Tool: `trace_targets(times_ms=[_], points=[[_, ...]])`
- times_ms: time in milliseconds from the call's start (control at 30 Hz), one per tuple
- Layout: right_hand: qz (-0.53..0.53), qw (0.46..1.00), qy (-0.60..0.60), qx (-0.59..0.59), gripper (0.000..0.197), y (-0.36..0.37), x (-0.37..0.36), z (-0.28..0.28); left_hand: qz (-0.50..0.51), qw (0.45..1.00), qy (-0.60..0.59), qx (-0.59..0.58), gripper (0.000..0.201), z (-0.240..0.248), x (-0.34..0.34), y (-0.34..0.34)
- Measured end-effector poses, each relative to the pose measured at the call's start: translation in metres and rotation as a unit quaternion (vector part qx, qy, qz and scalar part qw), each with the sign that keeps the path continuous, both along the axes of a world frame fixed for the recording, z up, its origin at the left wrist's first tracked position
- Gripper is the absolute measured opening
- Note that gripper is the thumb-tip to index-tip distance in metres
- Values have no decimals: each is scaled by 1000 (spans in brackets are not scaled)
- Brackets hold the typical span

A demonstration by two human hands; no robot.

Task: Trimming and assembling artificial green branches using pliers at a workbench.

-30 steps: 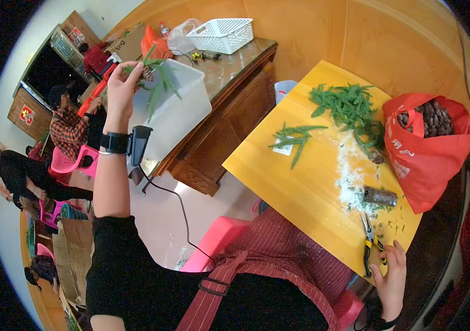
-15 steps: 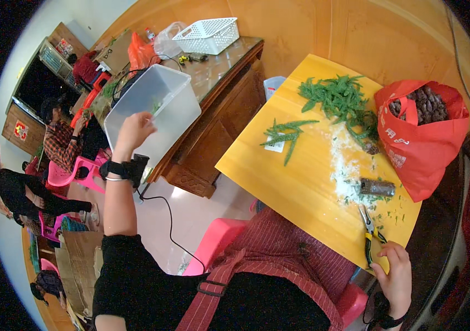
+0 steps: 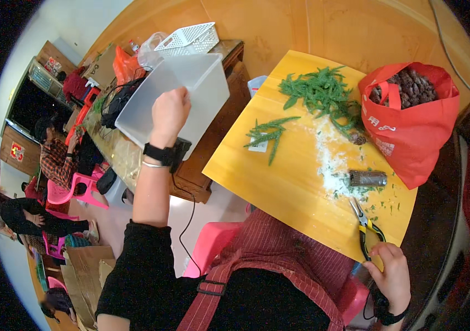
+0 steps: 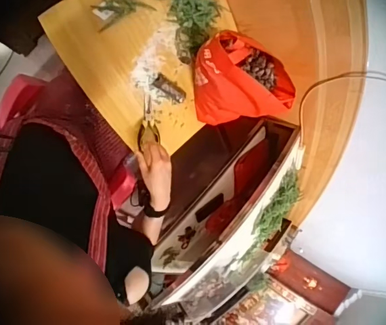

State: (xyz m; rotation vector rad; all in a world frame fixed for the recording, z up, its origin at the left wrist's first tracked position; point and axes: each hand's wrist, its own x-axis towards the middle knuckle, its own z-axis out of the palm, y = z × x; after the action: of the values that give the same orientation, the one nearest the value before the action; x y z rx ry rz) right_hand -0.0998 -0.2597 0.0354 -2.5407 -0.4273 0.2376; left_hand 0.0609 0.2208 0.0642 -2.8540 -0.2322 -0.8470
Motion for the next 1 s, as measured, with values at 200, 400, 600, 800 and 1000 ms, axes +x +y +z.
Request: trace_targets(times_ms=[200,400,600,800,1000], points=[[2,1000,-14,8,25,-8,-1,-4,-15,1000,0,-14,12,-4,44,-38],[9,1000,-11,20,24,-11,3,-4,-14,1000,10,-22,10,-18,75,-69],[10,1000,-17,14,25,-12,4,-1,14,996,74,-56,13,-25,79,-89],[9,1000,-6,13,24,-16,4,-3,23,996,68,-57,11,-39,83,-102],[19,1000,-16,16,24,-18,3,-5,35,993,83,-79,13,-39,82,-104]])
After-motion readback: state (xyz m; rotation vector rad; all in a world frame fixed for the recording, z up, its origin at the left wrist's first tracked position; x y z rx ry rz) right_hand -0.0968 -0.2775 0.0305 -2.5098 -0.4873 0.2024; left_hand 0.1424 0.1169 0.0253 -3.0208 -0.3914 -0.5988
